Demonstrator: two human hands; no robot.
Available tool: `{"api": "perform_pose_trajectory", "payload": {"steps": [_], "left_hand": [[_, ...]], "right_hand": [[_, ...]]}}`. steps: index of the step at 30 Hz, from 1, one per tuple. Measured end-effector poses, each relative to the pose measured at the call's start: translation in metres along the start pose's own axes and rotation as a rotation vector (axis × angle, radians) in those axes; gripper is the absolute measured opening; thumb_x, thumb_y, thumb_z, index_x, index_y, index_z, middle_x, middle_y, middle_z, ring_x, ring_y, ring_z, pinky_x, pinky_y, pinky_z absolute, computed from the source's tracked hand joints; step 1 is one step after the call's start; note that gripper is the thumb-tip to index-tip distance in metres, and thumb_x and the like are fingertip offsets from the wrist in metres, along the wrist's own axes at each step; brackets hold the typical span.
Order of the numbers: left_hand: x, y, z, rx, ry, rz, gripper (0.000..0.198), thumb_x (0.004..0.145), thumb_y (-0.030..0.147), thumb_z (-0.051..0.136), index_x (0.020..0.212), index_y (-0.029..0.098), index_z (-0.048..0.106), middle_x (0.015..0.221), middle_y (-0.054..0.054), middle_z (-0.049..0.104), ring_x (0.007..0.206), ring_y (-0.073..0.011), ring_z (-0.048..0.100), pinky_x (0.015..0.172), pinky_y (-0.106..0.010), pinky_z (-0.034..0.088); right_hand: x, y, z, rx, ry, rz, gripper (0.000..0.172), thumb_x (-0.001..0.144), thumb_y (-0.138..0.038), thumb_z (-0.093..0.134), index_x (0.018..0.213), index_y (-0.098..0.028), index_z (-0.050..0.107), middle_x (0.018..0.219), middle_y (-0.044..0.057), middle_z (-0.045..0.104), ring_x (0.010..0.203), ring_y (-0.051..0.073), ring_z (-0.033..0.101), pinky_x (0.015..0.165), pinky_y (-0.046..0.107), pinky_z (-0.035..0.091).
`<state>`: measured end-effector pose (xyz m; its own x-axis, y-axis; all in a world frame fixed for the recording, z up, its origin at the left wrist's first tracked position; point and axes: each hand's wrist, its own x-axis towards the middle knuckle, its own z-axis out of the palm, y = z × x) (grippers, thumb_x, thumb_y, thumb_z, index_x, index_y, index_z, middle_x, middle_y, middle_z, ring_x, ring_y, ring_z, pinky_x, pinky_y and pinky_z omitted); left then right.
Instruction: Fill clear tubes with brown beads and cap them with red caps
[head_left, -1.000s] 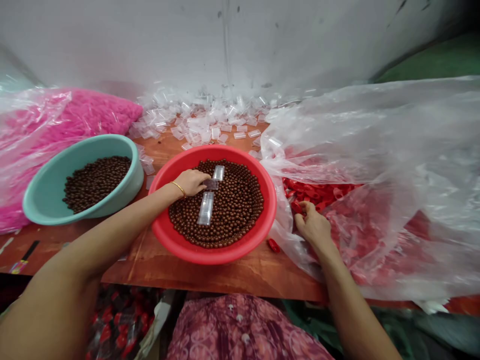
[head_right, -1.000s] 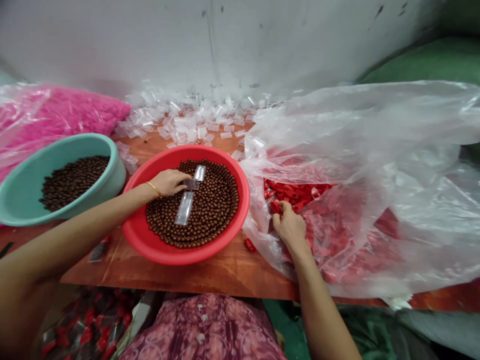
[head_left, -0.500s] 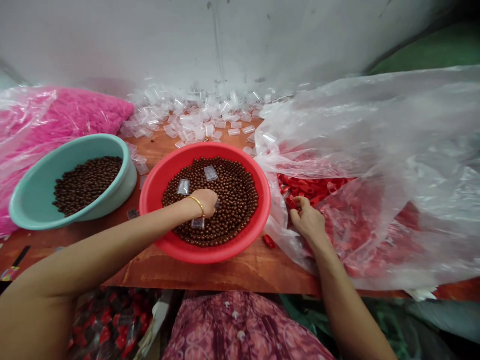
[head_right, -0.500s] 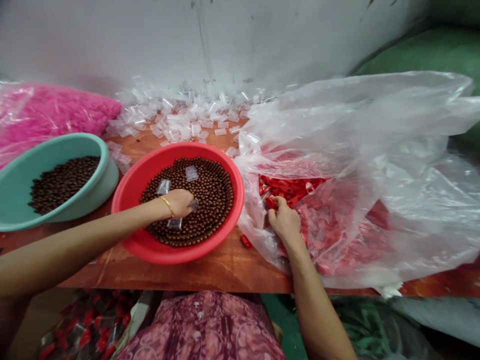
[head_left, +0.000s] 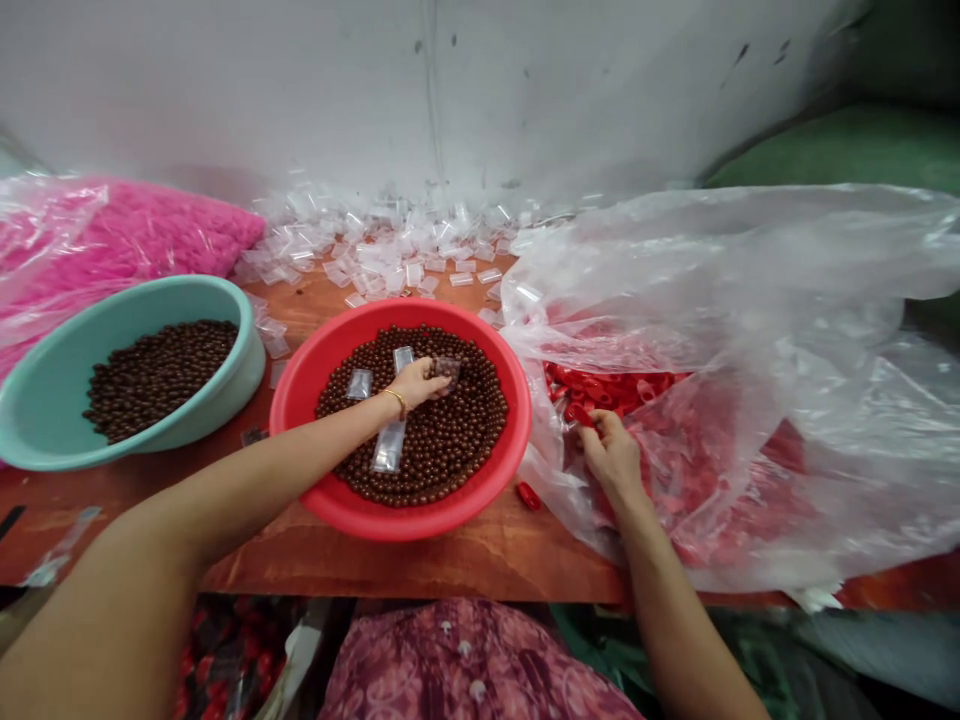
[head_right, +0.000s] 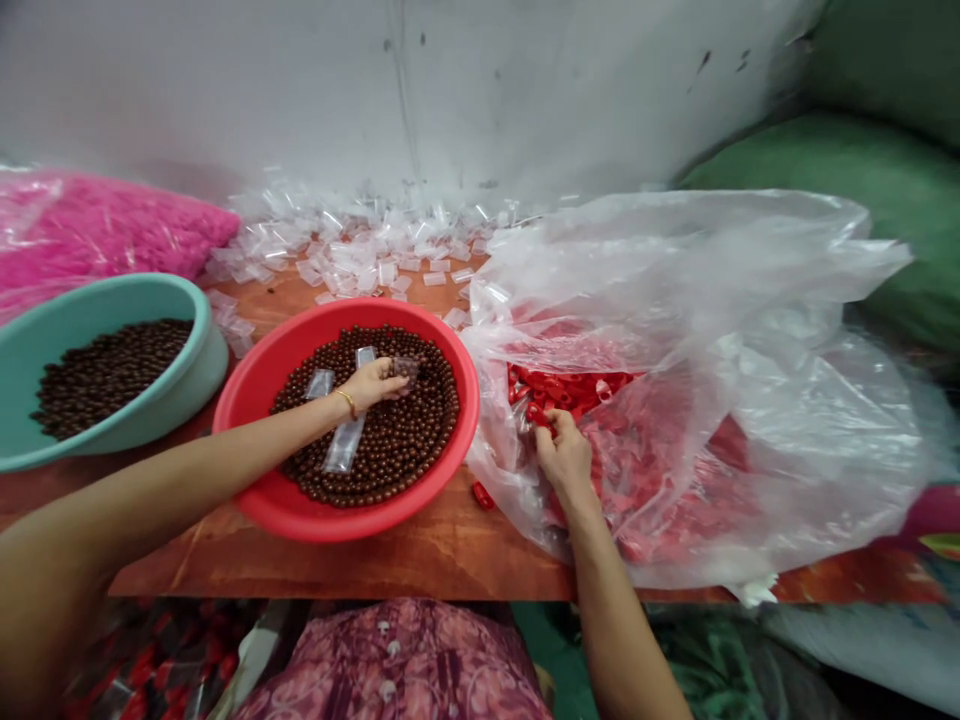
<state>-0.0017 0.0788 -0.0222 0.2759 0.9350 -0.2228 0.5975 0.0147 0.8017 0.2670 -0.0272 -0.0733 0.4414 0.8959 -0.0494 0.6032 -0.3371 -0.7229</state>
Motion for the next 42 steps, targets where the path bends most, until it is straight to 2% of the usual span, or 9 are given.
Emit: {"api": "perform_pose_trajectory", "payload": {"steps": [6,11,16,21,26,30,34,39,42], "left_hand": [[-0.028,0.002,-0.022,-0.688,-0.017,0.134,0.047,0.056,0.019,0.077,0.098,0.012,0.058,0.094,-0.003,0.065,0.084,-0.0117,0.060,0.087,-0.029,0.047],[-0.056,0.012,-0.024,-0.812,-0.120,-0.018,0.036,0.062,0.030,0.077,0.086,0.014,0.055,0.077,0.000,0.063,0.068,-0.0100,0.062,0.071,-0.025,0.050],[-0.074,0.024,-0.023,-0.877,-0.244,-0.171,0.029,0.073,0.034,0.068,0.082,0.015,0.048,0.075,-0.002,0.065,0.055,-0.0094,0.062,0.051,-0.019,0.048],[-0.077,0.023,-0.022,-0.830,-0.289,-0.081,0.038,0.064,0.036,0.073,0.081,0.015,0.046,0.070,0.000,0.064,0.052,-0.0084,0.060,0.050,-0.018,0.048],[-0.077,0.024,-0.020,-0.773,-0.316,-0.022,0.039,0.060,0.033,0.072,0.082,0.016,0.045,0.064,0.002,0.061,0.052,-0.0093,0.061,0.051,-0.019,0.048],[-0.079,0.029,-0.018,-0.729,-0.287,0.066,0.035,0.062,0.033,0.069,0.082,0.016,0.046,0.060,0.004,0.057,0.050,-0.0087,0.057,0.052,-0.022,0.048],[-0.081,0.029,-0.013,-0.573,-0.177,0.145,0.028,0.067,0.029,0.062,0.087,0.016,0.046,0.053,0.008,0.049,0.041,-0.0073,0.047,0.044,-0.021,0.040],[-0.084,0.026,-0.011,-0.252,0.053,0.260,0.017,0.066,0.025,0.058,0.080,0.015,0.053,0.063,0.004,0.053,0.056,-0.0089,0.047,0.055,-0.021,0.039],[-0.086,0.028,-0.011,-0.081,0.063,0.278,0.010,0.066,0.025,0.056,0.070,0.016,0.053,0.063,0.003,0.052,0.059,-0.0101,0.045,0.056,-0.022,0.037]], "right_hand": [[-0.012,-0.017,-0.014,0.522,-0.024,0.045,0.039,0.066,-0.035,0.055,0.100,-0.016,0.053,0.065,-0.002,0.057,0.047,0.011,0.048,0.044,0.023,0.040],[-0.016,-0.074,-0.031,0.692,-0.149,-0.129,0.038,0.064,-0.031,0.051,0.098,-0.016,0.060,0.055,-0.006,0.047,0.041,0.008,0.040,0.042,0.022,0.037],[-0.020,-0.135,-0.016,0.610,-0.302,-0.329,0.028,0.070,-0.034,0.054,0.092,-0.018,0.063,0.060,-0.005,0.050,0.045,0.006,0.040,0.043,0.020,0.037],[-0.021,-0.158,0.011,0.610,-0.460,-0.345,0.029,0.073,-0.038,0.051,0.091,-0.017,0.062,0.057,-0.006,0.046,0.041,0.006,0.039,0.039,0.019,0.036],[-0.016,-0.161,0.020,0.601,-0.490,-0.368,0.039,0.077,-0.041,0.048,0.102,-0.016,0.064,0.060,-0.004,0.052,0.042,0.007,0.041,0.038,0.020,0.038],[-0.021,-0.160,0.021,0.471,-0.454,-0.560,0.034,0.083,-0.035,0.047,0.107,-0.019,0.065,0.087,0.002,0.067,0.073,0.013,0.061,0.069,0.025,0.051],[-0.031,-0.153,0.025,0.343,-0.370,-0.768,0.036,0.088,-0.030,0.042,0.118,-0.019,0.060,0.110,0.005,0.065,0.103,0.016,0.060,0.094,0.031,0.045],[-0.038,-0.140,0.022,0.090,-0.265,-1.001,0.042,0.092,-0.026,0.036,0.129,-0.015,0.049,0.102,0.010,0.066,0.095,0.017,0.062,0.087,0.030,0.049],[-0.039,-0.132,0.020,-0.108,-0.180,-1.134,0.043,0.092,-0.024,0.033,0.130,-0.011,0.048,0.085,0.010,0.067,0.077,0.017,0.063,0.073,0.029,0.052]]}}
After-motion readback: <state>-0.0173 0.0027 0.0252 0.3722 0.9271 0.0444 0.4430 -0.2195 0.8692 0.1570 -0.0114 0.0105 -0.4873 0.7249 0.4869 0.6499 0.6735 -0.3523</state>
